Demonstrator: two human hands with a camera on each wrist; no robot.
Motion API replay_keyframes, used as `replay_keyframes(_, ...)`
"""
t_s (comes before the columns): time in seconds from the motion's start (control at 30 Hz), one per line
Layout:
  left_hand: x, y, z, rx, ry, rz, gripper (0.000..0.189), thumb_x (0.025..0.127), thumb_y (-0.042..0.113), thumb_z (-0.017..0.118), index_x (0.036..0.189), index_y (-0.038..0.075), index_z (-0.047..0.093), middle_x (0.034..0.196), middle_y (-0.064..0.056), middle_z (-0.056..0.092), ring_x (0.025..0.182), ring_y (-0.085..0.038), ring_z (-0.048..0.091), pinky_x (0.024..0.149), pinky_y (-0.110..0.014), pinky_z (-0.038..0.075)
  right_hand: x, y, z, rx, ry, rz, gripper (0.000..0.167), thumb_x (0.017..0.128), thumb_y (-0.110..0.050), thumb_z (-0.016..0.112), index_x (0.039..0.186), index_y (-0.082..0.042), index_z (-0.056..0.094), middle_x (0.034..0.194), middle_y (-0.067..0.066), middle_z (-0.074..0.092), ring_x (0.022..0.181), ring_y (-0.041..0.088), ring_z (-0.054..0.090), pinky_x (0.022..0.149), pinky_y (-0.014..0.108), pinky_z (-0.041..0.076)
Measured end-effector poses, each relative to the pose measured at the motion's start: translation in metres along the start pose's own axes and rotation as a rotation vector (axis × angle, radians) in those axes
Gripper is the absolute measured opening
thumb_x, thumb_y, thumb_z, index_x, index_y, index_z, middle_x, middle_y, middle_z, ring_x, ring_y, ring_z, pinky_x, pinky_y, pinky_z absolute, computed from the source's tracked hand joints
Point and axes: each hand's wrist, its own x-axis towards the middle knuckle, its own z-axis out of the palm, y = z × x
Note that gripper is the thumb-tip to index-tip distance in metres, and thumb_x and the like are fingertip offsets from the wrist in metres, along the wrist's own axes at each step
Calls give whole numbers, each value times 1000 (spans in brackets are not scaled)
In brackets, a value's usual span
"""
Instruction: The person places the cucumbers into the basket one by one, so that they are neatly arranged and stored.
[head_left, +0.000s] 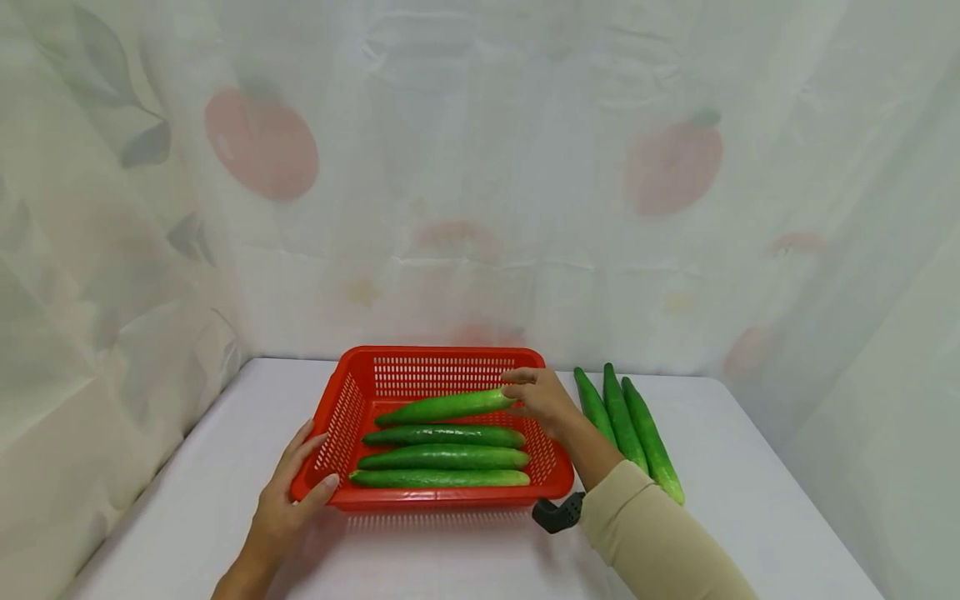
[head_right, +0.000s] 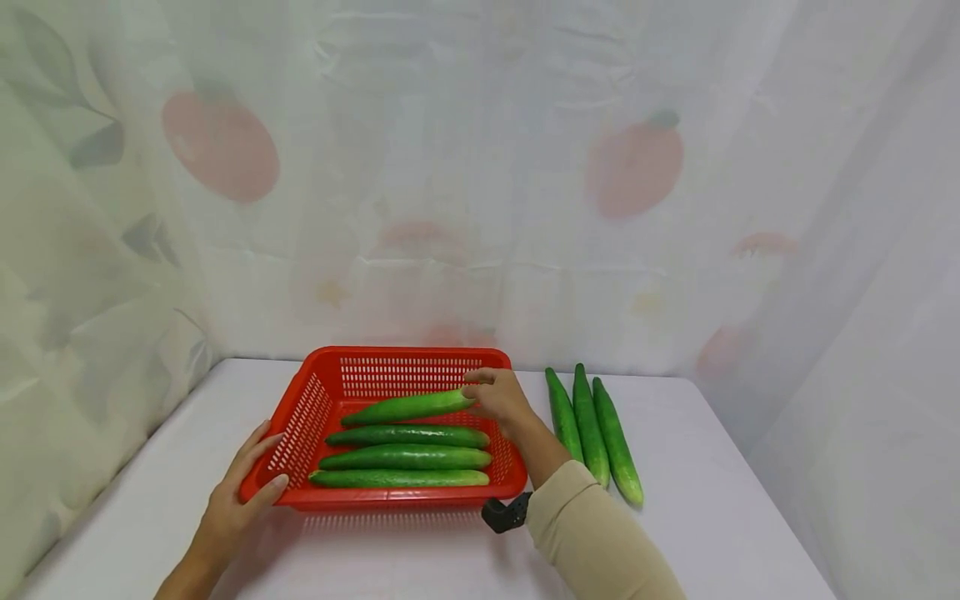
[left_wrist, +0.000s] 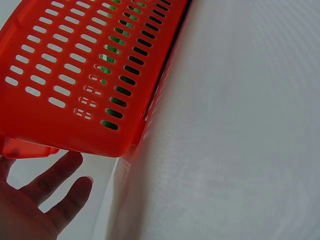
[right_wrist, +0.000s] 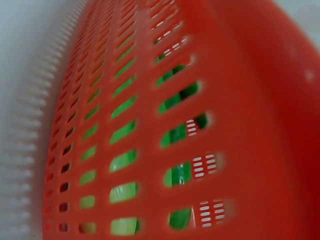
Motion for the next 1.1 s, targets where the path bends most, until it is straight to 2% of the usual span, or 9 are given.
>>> replay_keyframes(0.43, 0, 2, -1, 30, -1, -18, 54, 93, 13, 64, 143, 14, 45, 156, 4, 21, 131, 0, 27, 88, -9, 35, -7, -4, -9, 64, -17, -31, 40, 96, -6, 58, 134, 4, 51, 138, 27, 41, 123, 44, 44, 90, 53, 45)
replay_keyframes(0.8, 0, 1, -1, 54, 0, -21, 55, 92, 14, 65, 143, 16, 45, 156, 5, 21, 132, 1, 26, 88, -9, 36, -21, -23, -22, 133, 33, -48, 36, 94, -8, 60, 129, -1, 55, 133, 20, 47, 112, 34, 54, 84, 47, 50)
replay_keyframes(1.1, 0, 2, -1, 47, 5, -9, 55, 92, 13, 65, 143, 16, 45, 156, 4, 22, 132, 0, 27, 88, -9, 35, -46, -43, -34, 164, 40, -128, 34, 97, -10, 57, 129, -1, 53, 130, 17, 51, 109, 33, 56, 85, 43, 51)
